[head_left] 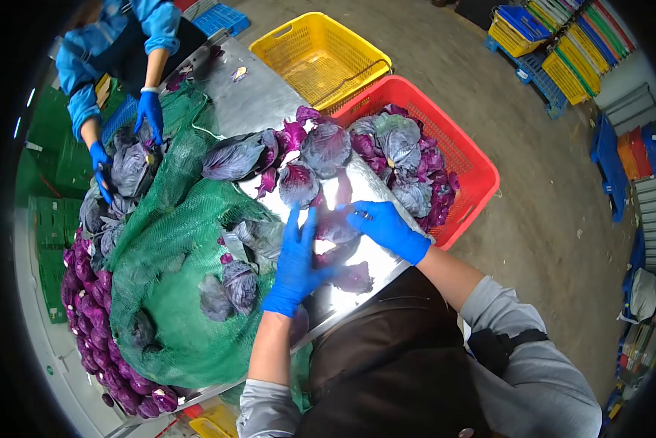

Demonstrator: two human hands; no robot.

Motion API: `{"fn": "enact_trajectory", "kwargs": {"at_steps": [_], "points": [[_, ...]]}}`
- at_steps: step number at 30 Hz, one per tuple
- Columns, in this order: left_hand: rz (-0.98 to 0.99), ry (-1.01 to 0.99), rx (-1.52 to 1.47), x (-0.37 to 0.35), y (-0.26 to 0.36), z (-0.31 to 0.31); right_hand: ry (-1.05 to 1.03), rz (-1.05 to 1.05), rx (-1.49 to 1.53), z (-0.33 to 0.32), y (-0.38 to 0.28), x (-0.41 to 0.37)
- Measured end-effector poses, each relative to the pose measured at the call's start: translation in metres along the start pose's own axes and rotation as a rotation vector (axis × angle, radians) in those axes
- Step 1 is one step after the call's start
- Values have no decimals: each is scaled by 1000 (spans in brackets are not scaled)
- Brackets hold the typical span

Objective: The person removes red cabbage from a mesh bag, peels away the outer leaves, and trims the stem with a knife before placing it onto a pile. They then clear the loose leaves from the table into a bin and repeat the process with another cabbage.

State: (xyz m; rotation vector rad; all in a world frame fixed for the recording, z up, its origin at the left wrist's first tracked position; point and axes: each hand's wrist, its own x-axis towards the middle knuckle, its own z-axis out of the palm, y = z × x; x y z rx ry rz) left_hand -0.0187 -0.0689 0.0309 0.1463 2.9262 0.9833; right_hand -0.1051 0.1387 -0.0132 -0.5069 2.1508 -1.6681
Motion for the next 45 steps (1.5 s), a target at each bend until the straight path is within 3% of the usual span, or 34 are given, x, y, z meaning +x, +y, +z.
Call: {"fn": "enact_trajectory", "kwargs": {"at_steps": [1, 3, 4, 5, 6, 7, 9, 11, 13, 15, 17, 22, 26, 28, 29, 31, 32, 33, 35, 37, 38, 39, 41, 42, 44, 45], "points": [[186, -46, 31, 7, -3, 0, 5, 1, -1, -9, 13, 7], [183, 1, -65, 13, 5, 2, 172, -13, -157, -22, 49, 18], [-11, 34, -128, 16, 16, -1, 177, -17, -158, -26, 45, 16], [-209, 65, -192, 18, 24, -1, 226, 68, -437, -30, 32, 11], [-103, 191, -182, 19, 17, 13, 270, 154, -716, -33, 18, 5], [-103, 191, -183, 21, 14, 23, 271, 154, -717, -30, -4, -2], [-2, 387, -23, 26, 16, 36, 91, 47, -685, -11, -44, -15], [-20, 343, -94, 32, 28, 34, 122, -48, -700, 5, -48, -21], [-216, 147, -193, 40, 38, 29, 162, -145, -716, 11, -50, -25], [-123, 148, -123, 45, 37, 33, 135, -97, -765, 10, -50, -27], [-295, 225, 33, 42, 46, 37, 177, -132, -783, 10, -44, -27], [-342, 207, -81, 46, 53, 31, 237, -206, -981, 13, -36, -17], [-478, 115, -152, 46, 73, 16, 151, -129, -811, 7, -33, -4], [-395, 188, -62, 34, 63, 36, 52, -146, -631, -3, -15, 5], [-308, 263, 31, 28, 61, 43, 123, 28, -157, -16, -30, 16], [-303, 257, 26, 16, 57, 46, -48, 385, -489, -37, -60, 32], [-316, 278, -57, 12, 53, 45, -19, 178, -43, -26, -35, 28], [-329, 307, -145, 9, 49, 46, 85, -30, -94, -10, -13, 30], [-312, 319, -205, -7, 31, 51, 50, 66, -280, -7, -39, 30], [-305, 364, -351, -22, 22, 55, 72, 185, 130, -15, -5, 47], [-327, 367, -446, -25, 28, 51, 278, 183, 13, -16, 25, 52], [-327, 367, -452, -25, 27, 52, 406, 272, 187, -28, 30, 49], [-331, 409, -408, -25, 23, 58, 514, 309, -195, -53, 16, 35], [-340, 392, -373, -21, 25, 57, 508, 314, -199, -48, -7, 25], [-312, 382, -317, -9, 33, 51, 223, 214, -644, -22, -54, 5], [-278, 371, -255, -5, 35, 50, 130, 110, -483, -6, -54, -2]]}}
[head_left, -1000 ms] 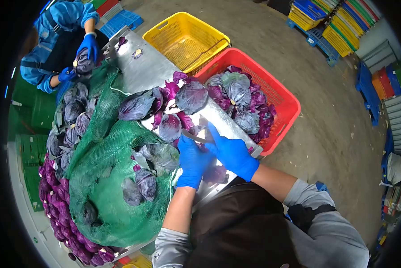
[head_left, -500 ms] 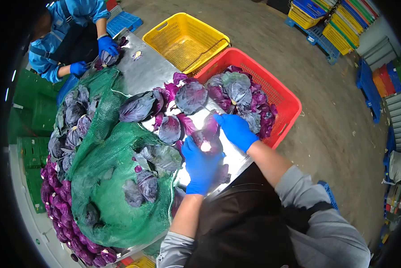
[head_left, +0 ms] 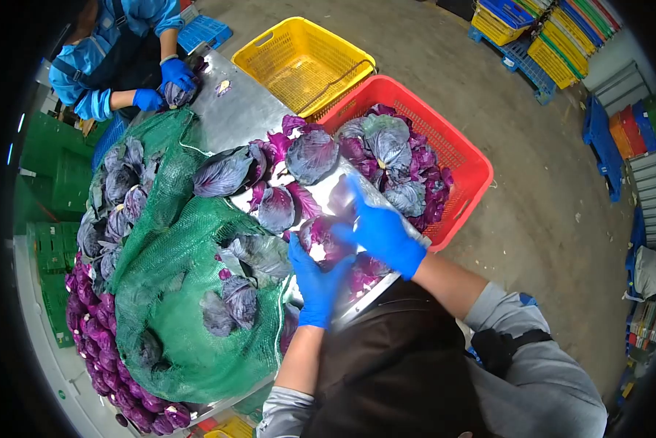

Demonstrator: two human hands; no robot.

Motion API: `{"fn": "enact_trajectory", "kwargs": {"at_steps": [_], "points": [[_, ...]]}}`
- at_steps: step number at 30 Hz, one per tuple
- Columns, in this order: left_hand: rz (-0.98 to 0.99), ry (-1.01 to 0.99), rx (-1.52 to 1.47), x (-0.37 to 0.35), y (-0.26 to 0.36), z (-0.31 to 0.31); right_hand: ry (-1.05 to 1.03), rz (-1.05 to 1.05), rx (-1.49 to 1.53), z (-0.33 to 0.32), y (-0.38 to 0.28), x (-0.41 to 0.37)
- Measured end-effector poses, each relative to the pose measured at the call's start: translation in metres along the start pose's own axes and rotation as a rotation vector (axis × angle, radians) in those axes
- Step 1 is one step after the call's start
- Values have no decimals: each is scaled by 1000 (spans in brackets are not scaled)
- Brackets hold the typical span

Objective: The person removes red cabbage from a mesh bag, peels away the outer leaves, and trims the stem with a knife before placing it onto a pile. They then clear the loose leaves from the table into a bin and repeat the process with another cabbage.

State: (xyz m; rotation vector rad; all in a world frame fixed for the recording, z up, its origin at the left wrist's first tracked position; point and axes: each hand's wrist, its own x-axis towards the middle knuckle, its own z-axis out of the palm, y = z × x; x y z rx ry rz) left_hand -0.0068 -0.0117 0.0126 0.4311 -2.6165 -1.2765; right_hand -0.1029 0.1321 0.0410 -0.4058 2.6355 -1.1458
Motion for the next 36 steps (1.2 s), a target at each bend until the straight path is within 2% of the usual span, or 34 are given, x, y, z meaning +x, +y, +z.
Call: {"fn": "enact_trajectory", "kwargs": {"at_steps": [2, 3, 5, 6, 8, 9, 10, 12, 16, 18, 20, 21, 22, 24, 25, 27, 29, 30, 32, 33, 35, 36], "points": [[18, -21, 6, 1, -5, 1, 88, -285, -34, 36, 6, -8], [-21, -20, -15, 1, 0, -1, 86, -279, -28, 39, 13, -8], [-79, -4, -127, 1, 1, -2, -131, -120, -36, 24, 11, -4], [-77, -6, -129, 2, -3, -1, -129, -119, -39, 24, 23, -5], [-158, -26, -387, 9, -16, 1, -57, -173, 456, 19, 40, -2], [-132, -7, -210, 8, -21, 2, -52, 13, 228, 18, 47, -5], [-138, -3, -209, 7, -18, 4, -59, 12, 228, 11, 33, -7], [44, 20, 88, 7, -9, 8, -75, -59, 12, 7, -1, -10], [-36, -4, -100, 5, 4, 3, -220, -98, 62, 8, -9, 0], [-82, 6, -139, 5, -8, 4, -162, -130, -43, 23, 17, -4], [-131, 34, -181, 10, -16, 3, -65, -202, 294, 26, 46, -6], [-149, 27, -172, 10, -18, 3, -142, -63, 195, 22, 53, -8], [-164, 17, -163, 10, -19, 3, -150, -66, 194, 18, 43, -10], [-21, 6, 19, 9, -5, 6, -60, -81, 209, 9, 13, -10], [-1, -2, 27, 8, -4, 6, -87, -47, 325, 6, -1, -9], [26, -15, 37, 9, -3, 4, -113, -54, 312, 11, -1, -4], [-62, -86, -193, 12, -2, -3, -187, -76, 274, 15, 2, 2], [-64, -79, -194, 12, -6, 0, -191, -81, 272, 15, 3, 0], [-95, -46, -358, 11, -15, 4, -177, -106, 547, 14, 7, -8], [-96, -35, -358, 10, -18, 4, -184, -114, 546, 12, 14, -10], [-191, 17, -245, 10, -15, 1, -167, -38, 793, 7, 42, -13], [-192, 34, -249, 12, -21, 2, -77, -98, 679, 9, 66, -12]]}}
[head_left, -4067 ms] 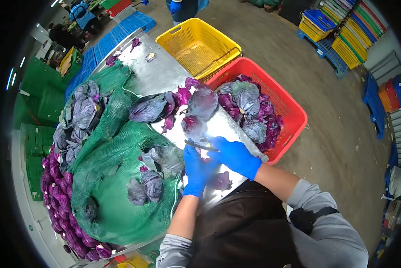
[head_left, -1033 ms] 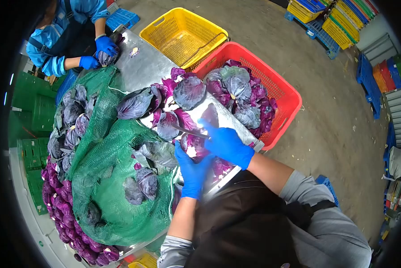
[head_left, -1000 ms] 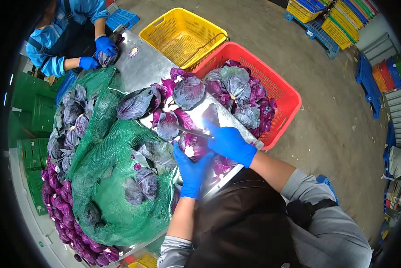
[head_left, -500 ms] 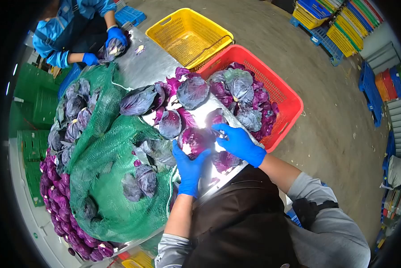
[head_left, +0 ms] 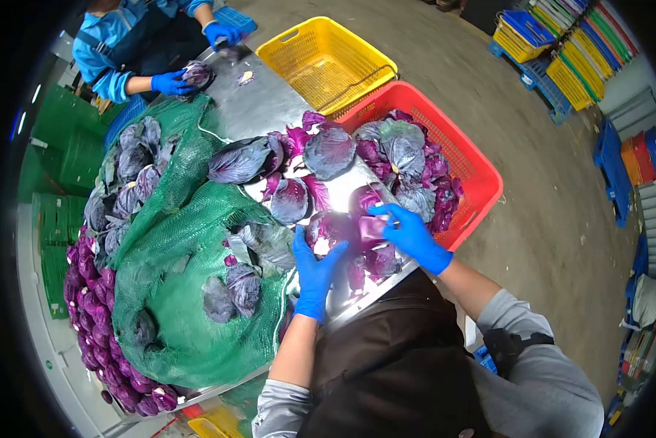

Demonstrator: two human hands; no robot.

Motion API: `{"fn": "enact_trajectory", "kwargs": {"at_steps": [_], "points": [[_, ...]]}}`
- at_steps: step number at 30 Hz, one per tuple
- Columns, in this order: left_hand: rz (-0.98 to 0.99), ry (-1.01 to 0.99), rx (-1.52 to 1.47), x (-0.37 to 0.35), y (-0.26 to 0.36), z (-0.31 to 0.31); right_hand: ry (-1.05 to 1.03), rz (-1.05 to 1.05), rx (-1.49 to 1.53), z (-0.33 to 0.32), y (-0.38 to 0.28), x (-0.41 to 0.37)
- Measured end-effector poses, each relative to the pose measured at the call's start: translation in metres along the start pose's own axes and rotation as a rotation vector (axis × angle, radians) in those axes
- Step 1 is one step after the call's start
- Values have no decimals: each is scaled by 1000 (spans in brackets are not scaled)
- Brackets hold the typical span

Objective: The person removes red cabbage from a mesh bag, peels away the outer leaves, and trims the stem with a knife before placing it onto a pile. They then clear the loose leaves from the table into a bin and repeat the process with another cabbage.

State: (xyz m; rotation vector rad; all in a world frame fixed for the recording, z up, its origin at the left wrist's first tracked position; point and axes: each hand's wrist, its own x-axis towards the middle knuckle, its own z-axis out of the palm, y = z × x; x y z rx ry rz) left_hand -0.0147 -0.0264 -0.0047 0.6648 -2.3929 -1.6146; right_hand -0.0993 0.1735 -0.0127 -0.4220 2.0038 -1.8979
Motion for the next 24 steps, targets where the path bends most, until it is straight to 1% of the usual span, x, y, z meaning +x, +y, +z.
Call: {"fn": "enact_trajectory", "kwargs": {"at_steps": [2, 3, 4, 5, 6, 7, 8, 10, 11, 12, 13, 14, 15, 16, 18, 19, 20, 22, 23, 24], "points": [[-66, -21, -388, 4, -14, 0, 28, 298, -592, -21, -18, 0], [-89, -28, -406, 5, -16, -1, 26, 295, -594, -20, -32, 4], [-88, -32, -404, 4, -11, -2, 45, 208, -543, -11, -55, 9], [5, -91, -296, 4, -3, -3, 68, 122, -491, -2, -67, 15], [94, -153, -186, 4, 2, -3, 73, -121, -486, 6, -36, 23], [186, -188, -37, 6, 1, -4, -71, -120, -601, 15, -53, 24], [189, -199, -35, 8, 6, -2, -218, -123, -715, 21, -71, 27], [211, -231, -158, 9, 20, -1, -218, -115, -710, 26, -71, 35], [217, -184, -220, 6, 25, -1, -229, -107, -703, 28, -71, 40], [215, -187, -216, 1, 18, 3, -227, -105, -698, 29, -73, 44], [209, -88, -91, -6, 6, 9, -297, -86, -823, 29, -80, 49], [207, 10, 30, -10, 14, 15, -364, -67, -951, 29, -85, 52], [168, 44, -38, -15, 25, 24, -303, -209, -954, 31, -55, 55], [171, 41, -39, -13, 21, 25, -300, -208, -956, 32, -50, 57], [47, 54, 89, -10, 9, 27, -261, -362, -933, 33, -41, 60], [82, 78, 205, -11, 16, 25, -264, -363, -933, 32, -49, 58], [75, 84, 204, -9, 19, 25, -294, -354, -902, 30, -63, 54], [-9, -26, 125, -6, 21, 26, -329, -345, -868, 32, -71, 54], [-11, -26, 128, -7, 21, 27, -361, -361, -953, 34, -70, 56], [40, -5, 241, -6, 22, 30, -392, -378, -1039, 36, -71, 58]]}}
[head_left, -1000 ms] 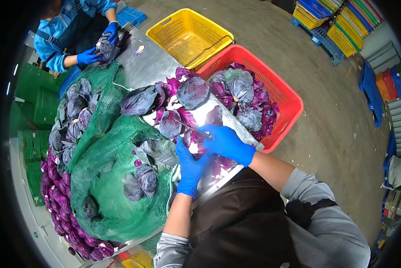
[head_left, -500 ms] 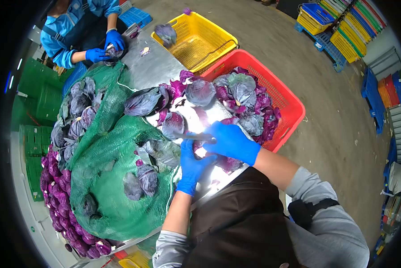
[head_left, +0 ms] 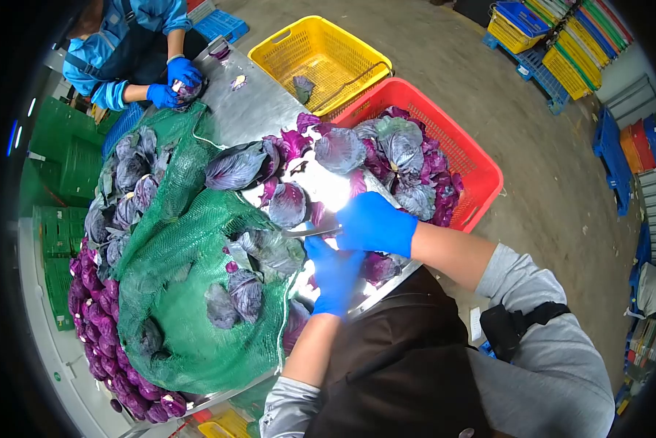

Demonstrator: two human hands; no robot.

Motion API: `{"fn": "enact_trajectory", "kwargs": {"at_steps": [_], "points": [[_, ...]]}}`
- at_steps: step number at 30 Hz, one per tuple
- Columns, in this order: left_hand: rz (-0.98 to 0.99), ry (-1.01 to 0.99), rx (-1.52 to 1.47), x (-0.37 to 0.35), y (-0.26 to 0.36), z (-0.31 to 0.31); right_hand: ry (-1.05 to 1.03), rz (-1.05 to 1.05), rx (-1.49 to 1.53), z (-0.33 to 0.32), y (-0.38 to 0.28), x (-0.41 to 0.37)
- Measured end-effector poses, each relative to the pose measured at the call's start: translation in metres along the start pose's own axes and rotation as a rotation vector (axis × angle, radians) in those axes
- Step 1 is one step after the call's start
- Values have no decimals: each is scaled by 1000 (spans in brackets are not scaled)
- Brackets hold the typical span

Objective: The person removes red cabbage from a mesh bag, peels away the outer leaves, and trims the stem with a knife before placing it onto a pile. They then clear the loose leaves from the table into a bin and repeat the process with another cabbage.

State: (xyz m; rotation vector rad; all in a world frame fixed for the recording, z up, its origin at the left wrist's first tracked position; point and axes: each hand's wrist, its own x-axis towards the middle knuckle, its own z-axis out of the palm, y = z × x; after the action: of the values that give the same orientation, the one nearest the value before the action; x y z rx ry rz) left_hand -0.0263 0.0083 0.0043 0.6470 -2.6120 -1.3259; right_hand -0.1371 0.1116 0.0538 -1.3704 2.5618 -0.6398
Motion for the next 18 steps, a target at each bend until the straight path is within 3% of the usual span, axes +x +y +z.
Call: {"fn": "enact_trajectory", "kwargs": {"at_steps": [2, 4, 5, 6, 8, 10, 12, 14, 18], "points": [[52, 22, 114, 1, 1, 1, -60, -62, -23, -4, 3, 5], [116, 28, -80, 2, -1, 2, -122, -125, -48, -1, 10, 6], [117, 28, -81, 2, -4, 2, 23, -198, 32, 8, 18, 3], [63, 7, -126, 3, -8, 1, 168, -273, 110, 16, 27, 2], [2, -14, -171, -2, -16, -5, 155, -229, 216, 22, 38, 0], [-116, 14, -430, -4, -19, -12, 147, -186, 316, 23, 41, -1], [-276, -40, -823, -3, -22, -26, -93, 623, 1428, 24, 34, -7], [-405, -93, -969, 0, -28, -35, -164, 709, 1599, 25, 37, -13], [-359, -189, -1240, -3, -45, -42, 10, 795, 1687, 18, 36, -29]]}}
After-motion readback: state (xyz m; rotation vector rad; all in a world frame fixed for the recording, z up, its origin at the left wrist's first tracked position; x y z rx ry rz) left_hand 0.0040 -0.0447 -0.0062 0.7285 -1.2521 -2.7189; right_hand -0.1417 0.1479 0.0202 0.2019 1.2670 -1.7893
